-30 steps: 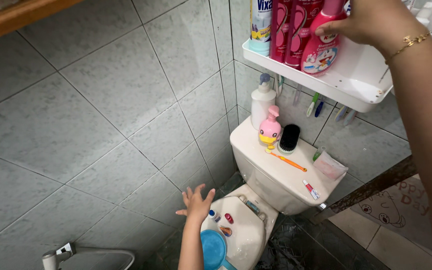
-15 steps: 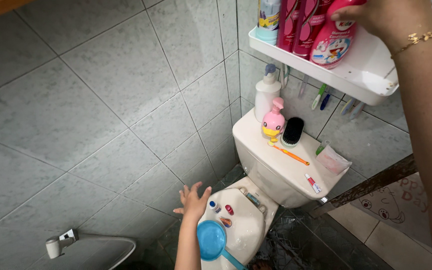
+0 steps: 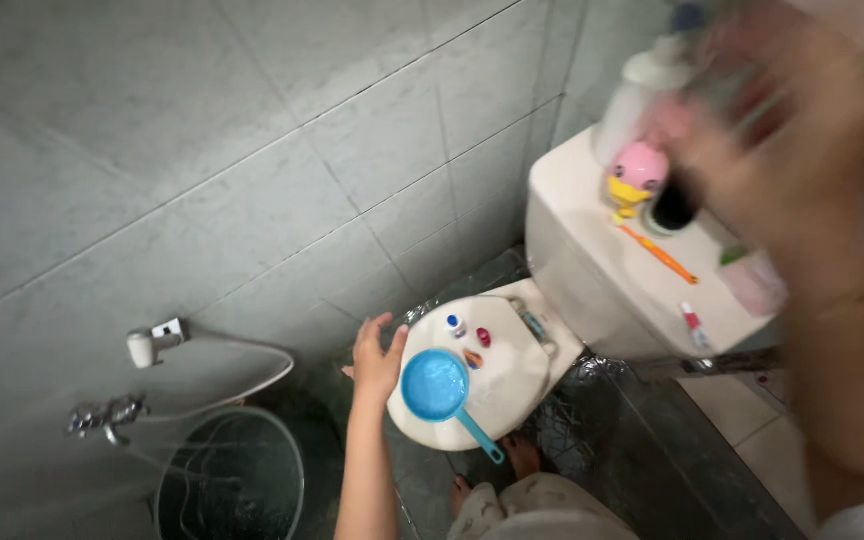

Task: The person organizes various toiletries in a bathroom. They rinse bottles under a running tap, place them on a wall-mounted shelf, and use a small scoop to transfer liquid between containers.

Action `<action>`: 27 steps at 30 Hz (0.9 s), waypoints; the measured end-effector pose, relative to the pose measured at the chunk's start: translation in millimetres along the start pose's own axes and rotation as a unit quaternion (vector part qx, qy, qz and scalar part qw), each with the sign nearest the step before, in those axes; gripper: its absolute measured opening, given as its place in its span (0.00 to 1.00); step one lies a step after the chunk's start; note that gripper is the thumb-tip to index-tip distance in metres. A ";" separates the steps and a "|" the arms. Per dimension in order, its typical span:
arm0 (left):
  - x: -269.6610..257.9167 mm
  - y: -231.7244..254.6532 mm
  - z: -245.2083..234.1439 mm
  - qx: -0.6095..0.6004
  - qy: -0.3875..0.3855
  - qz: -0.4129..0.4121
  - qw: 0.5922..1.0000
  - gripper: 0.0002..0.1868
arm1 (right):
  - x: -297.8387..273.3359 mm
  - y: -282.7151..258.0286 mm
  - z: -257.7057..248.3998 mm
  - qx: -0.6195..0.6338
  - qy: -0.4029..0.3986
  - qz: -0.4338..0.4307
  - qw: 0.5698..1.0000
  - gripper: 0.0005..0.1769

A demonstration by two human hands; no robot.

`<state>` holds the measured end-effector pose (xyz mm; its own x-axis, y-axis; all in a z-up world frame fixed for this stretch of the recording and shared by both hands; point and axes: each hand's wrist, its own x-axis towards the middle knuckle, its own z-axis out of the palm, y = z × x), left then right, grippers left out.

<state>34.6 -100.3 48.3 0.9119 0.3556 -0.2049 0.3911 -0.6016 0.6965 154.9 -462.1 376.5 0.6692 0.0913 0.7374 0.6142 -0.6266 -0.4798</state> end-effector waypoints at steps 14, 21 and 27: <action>-59.9 -157.4 78.0 -0.161 -0.003 -0.076 0.984 0.23 | -461.4 191.8 466.5 -0.140 -0.507 0.134 0.840 0.19; -44.5 -166.9 96.6 -0.120 0.085 0.119 0.982 0.31 | -398.6 121.2 392.2 -0.017 -0.445 0.116 0.888 0.20; -38.9 -174.0 122.7 -0.199 0.076 0.043 0.976 0.20 | -408.9 37.1 370.3 0.286 -0.546 0.188 0.765 0.23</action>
<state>-53.6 -97.2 -149.3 0.8983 0.4364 -0.0510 0.2076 -0.3194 0.9246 58.9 -236.1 -118.9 0.6029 0.7748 -0.1901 0.1661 -0.3549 -0.9200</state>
